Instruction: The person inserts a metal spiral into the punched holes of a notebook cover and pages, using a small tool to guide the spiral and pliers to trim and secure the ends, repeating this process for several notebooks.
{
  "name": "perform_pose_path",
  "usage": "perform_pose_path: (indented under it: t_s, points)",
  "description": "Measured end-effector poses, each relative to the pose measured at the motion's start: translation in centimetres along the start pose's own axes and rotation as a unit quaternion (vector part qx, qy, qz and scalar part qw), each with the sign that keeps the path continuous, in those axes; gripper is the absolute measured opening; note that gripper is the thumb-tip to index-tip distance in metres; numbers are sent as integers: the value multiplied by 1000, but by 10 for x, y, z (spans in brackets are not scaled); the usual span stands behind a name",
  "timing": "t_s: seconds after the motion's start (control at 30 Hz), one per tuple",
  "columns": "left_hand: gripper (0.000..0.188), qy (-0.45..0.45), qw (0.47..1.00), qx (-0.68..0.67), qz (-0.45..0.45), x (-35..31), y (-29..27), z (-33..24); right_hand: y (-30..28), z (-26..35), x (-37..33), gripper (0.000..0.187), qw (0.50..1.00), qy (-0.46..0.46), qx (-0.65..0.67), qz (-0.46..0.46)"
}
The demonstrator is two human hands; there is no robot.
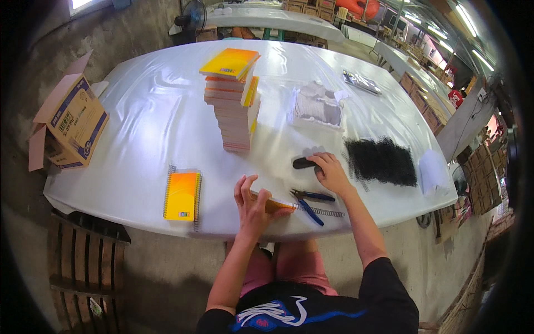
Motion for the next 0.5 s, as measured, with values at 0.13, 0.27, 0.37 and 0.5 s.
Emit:
perform_pose_path:
  t_s: [0.13,0.27,0.37,0.5]
  points:
    - [62,-1,1000,0,-6,2,-6,-4,5,-12,8,28,973,113,202,-15]
    - [60,-25,1000,-8,0,3,-9,-4,-28,50,2,18,689,183,701,19]
    - [59,-29,999,-22,14,5,-7,-9,-10,52,-20,15,749,109,640,134]
    - [54,-36,999,-23,21,5,-8,-7,-40,67,9,17,722,68,687,49]
Point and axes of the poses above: each hand's wrist, its own x-axis towards the middle knuckle, its own y-axis out of the palm, z = x × y, the point moved 4 cm from there along x, towards the middle knuckle, and after that the axes turned 4 degrees about -z, right-handed, at the moved point
